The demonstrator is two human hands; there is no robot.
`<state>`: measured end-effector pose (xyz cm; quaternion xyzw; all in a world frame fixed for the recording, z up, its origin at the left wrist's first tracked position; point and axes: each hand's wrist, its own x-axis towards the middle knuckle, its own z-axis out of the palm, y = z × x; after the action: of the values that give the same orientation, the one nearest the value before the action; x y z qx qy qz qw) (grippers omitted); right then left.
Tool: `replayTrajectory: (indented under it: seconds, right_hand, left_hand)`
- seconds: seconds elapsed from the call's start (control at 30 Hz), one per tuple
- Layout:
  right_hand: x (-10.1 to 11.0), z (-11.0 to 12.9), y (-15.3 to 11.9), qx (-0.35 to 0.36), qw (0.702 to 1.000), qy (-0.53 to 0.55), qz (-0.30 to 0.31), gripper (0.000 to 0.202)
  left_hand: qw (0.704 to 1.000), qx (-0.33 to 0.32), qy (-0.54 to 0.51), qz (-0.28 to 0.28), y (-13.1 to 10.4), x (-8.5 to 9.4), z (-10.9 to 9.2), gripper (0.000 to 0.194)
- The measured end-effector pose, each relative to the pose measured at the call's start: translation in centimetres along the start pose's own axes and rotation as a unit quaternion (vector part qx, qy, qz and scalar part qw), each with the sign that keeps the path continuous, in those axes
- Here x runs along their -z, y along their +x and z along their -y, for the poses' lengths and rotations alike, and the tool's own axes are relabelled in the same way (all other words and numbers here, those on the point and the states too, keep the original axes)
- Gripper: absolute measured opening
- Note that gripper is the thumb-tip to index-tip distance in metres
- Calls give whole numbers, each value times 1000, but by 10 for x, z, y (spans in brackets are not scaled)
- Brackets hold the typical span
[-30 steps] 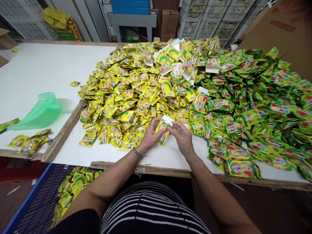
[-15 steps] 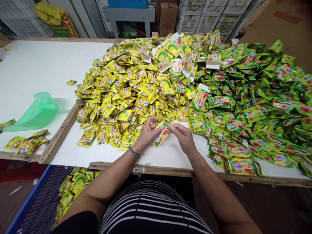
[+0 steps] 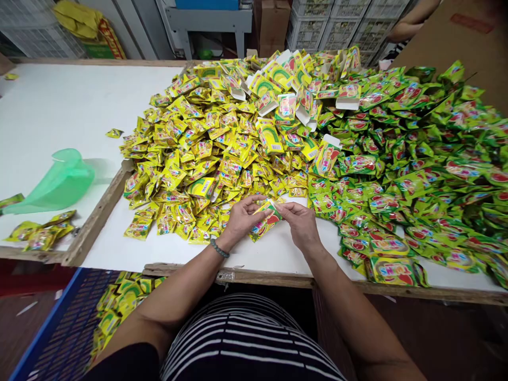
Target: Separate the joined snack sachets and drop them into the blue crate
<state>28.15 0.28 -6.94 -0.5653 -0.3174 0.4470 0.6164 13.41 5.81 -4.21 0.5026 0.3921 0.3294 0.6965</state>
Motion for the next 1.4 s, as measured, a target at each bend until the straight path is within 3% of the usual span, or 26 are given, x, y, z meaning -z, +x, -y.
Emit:
replayTrajectory:
  seconds: [0.23, 0.53, 0.73, 0.9, 1.1, 1.4]
  right_hand:
    - [7, 0, -1, 52, 996, -52, 48, 16]
    - [11, 8, -4, 48, 994, -41, 87, 11]
    - [9, 11, -4, -11, 996, 27, 87, 25]
    - [9, 11, -5, -51, 993, 78, 72, 23]
    - [13, 14, -4, 0, 994, 46, 104, 19]
    - [13, 13, -3, 10, 994, 40, 98, 16]
  left_hand:
    - [998, -41, 45, 19, -2, 6, 3, 57]
    - [981, -87, 154, 75, -3, 15, -4, 48]
    - [981, -91, 142, 99, -2, 19, -5, 49]
    - [982, -90, 114, 120, -4, 17, -9, 49]
    - [981, -99, 128, 106, -5, 16, -9, 44]
    - [975, -120, 156, 100, -3, 17, -5, 44]
